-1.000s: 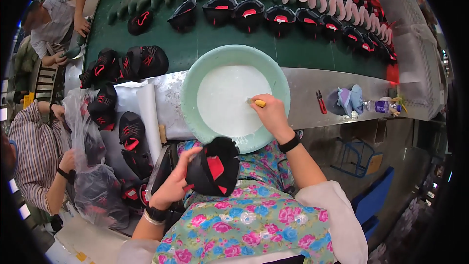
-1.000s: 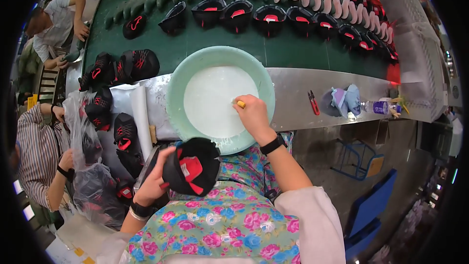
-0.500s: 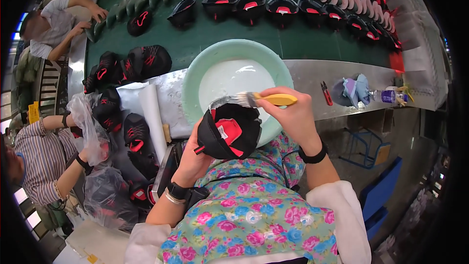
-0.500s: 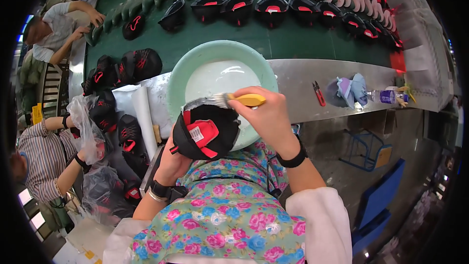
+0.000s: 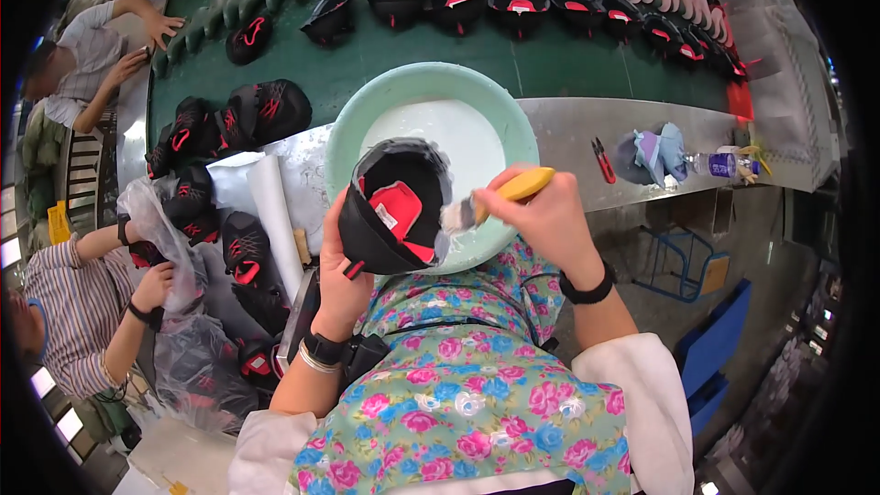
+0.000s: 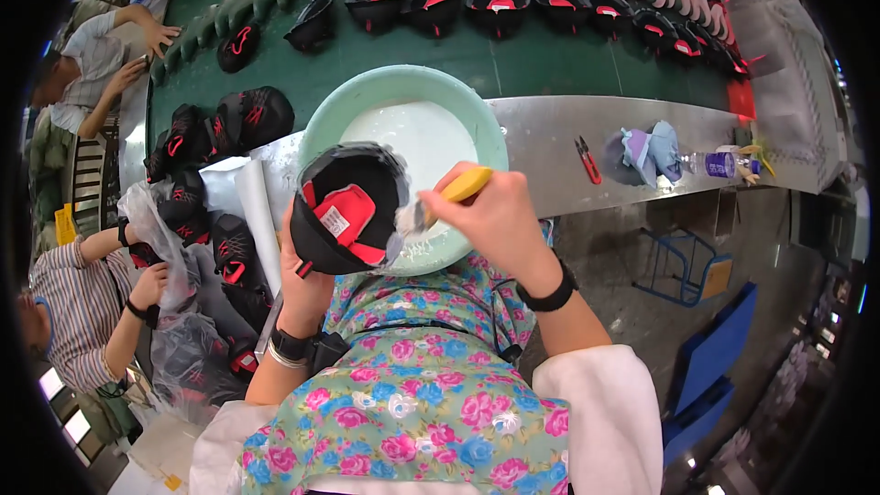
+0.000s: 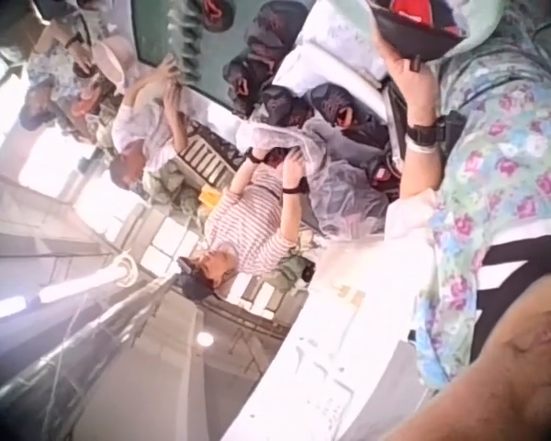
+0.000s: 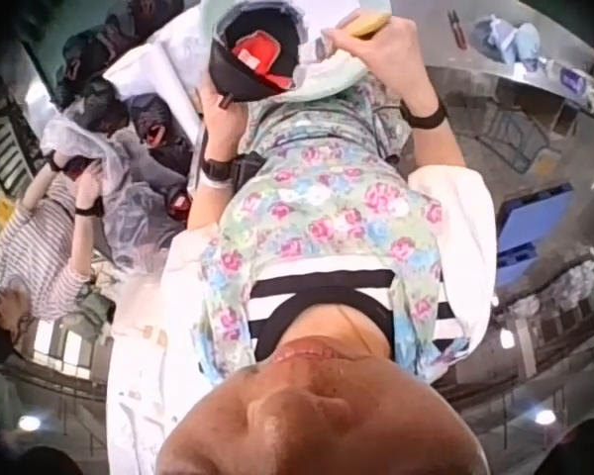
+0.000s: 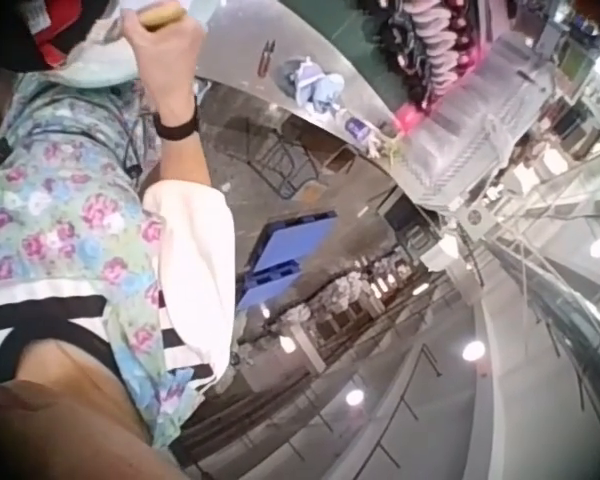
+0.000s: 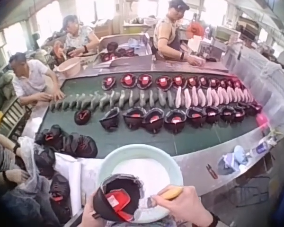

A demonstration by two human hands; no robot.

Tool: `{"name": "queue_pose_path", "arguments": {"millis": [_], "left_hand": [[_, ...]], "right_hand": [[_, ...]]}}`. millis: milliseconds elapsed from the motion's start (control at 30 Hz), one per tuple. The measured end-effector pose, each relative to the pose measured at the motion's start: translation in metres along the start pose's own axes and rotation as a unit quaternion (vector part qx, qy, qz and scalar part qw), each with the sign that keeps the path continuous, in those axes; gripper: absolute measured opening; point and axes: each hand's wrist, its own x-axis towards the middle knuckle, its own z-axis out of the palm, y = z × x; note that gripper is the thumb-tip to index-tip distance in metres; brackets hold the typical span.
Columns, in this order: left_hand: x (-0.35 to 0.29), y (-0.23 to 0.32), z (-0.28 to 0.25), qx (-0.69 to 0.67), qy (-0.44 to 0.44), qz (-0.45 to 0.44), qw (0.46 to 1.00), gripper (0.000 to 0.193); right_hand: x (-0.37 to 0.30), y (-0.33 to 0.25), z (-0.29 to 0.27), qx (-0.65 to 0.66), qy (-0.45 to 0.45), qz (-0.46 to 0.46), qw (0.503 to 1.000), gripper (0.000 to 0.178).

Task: Apply adhesive to the interior edges of shoe components using a brush and a bowl of liquid glue.

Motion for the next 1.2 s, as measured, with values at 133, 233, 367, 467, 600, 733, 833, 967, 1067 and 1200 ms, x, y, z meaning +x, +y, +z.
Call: {"name": "queue_pose_path", "arguments": {"millis": [133, 233, 367, 467, 600, 733, 833, 967, 1067, 1200], "left_hand": [[-0.001, -0.004, -0.014, -0.135, 0.042, -0.151, 0.978, 0.045], [-0.005, -0.009, -0.018, -0.151, 0.039, -0.206, 0.966, 0.041], [-0.003, -0.008, -0.01, -0.166, 0.048, -0.197, 0.965, 0.041], [-0.001, -0.014, -0.011, -0.186, 0.07, -0.196, 0.96, 0.039], [-0.002, -0.029, -0.062, -0.415, -0.117, -0.244, 0.868, 0.041], [0.0, -0.017, -0.033, -0.377, -0.07, -0.336, 0.86, 0.043], [0.004, -0.002, 0.028, -0.246, 0.083, -0.393, 0.882, 0.043], [-0.001, -0.022, -0.002, -0.294, -0.009, -0.439, 0.849, 0.032], [-0.001, -0.021, -0.013, -0.256, 0.018, -0.435, 0.863, 0.03], [0.029, 0.012, -0.024, -0.259, 0.096, -0.369, 0.887, 0.021]], "right_hand": [[0.011, 0.003, -0.011, 0.022, 0.058, -0.032, 0.998, 0.014], [0.013, -0.005, -0.003, 0.017, 0.078, -0.127, 0.989, 0.014], [0.001, -0.001, 0.007, -0.068, 0.092, -0.189, 0.975, 0.012], [-0.029, -0.01, 0.004, -0.132, 0.07, -0.134, 0.98, 0.014], [-0.037, -0.05, -0.005, 0.06, 0.033, -0.031, 0.997, 0.011], [-0.012, -0.063, 0.005, 0.111, -0.109, -0.266, 0.951, 0.02], [0.006, -0.054, 0.02, 0.111, -0.153, -0.324, 0.927, 0.016], [0.026, -0.026, 0.01, 0.038, -0.053, -0.192, 0.979, 0.009], [0.008, -0.013, -0.003, -0.099, -0.016, -0.092, 0.991, 0.016], [-0.017, -0.005, -0.019, 0.014, 0.081, 0.006, 0.997, 0.016]]}}
